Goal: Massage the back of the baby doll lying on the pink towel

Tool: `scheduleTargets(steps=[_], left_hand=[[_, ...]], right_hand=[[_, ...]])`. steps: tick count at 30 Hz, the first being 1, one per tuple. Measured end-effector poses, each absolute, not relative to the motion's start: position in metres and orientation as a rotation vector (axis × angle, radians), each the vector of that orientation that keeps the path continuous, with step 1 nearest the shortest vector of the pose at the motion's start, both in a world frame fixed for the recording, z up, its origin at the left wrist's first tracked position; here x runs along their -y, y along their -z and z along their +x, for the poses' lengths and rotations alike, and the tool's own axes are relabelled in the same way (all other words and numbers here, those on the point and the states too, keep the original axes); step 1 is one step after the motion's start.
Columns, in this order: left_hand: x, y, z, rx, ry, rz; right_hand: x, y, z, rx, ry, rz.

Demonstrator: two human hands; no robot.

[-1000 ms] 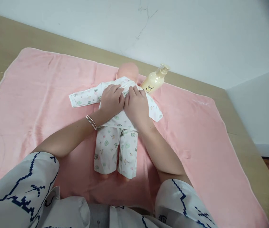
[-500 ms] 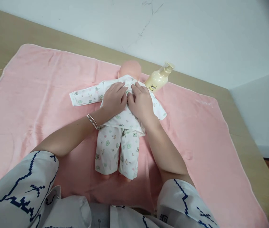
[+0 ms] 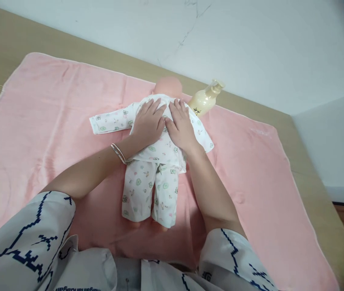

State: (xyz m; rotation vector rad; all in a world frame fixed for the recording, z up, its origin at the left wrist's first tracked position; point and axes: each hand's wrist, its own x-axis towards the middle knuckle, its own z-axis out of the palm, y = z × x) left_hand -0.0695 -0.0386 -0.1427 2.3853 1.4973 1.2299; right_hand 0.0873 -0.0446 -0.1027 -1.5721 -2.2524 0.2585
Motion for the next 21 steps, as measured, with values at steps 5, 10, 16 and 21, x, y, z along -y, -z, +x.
scheduleTargets(steps=[5, 10, 16, 21], left_hand=[[0.044, 0.139, -0.073, -1.417, -1.274, 2.458], [0.05, 0.138, -0.073, -1.487, -1.34, 2.386], [0.039, 0.142, -0.068, -1.577, -1.202, 2.317], [0.038, 0.14, -0.07, -1.466, -1.195, 2.387]], right_hand=[[0.069, 0.088, 0.068, 2.238, -0.161, -1.683], [0.083, 0.084, 0.053, 2.158, -0.025, -1.805], [0.054, 0.097, 0.076, 2.224, -0.225, -1.654], [0.05, 0.095, 0.08, 2.25, -0.26, -1.624]])
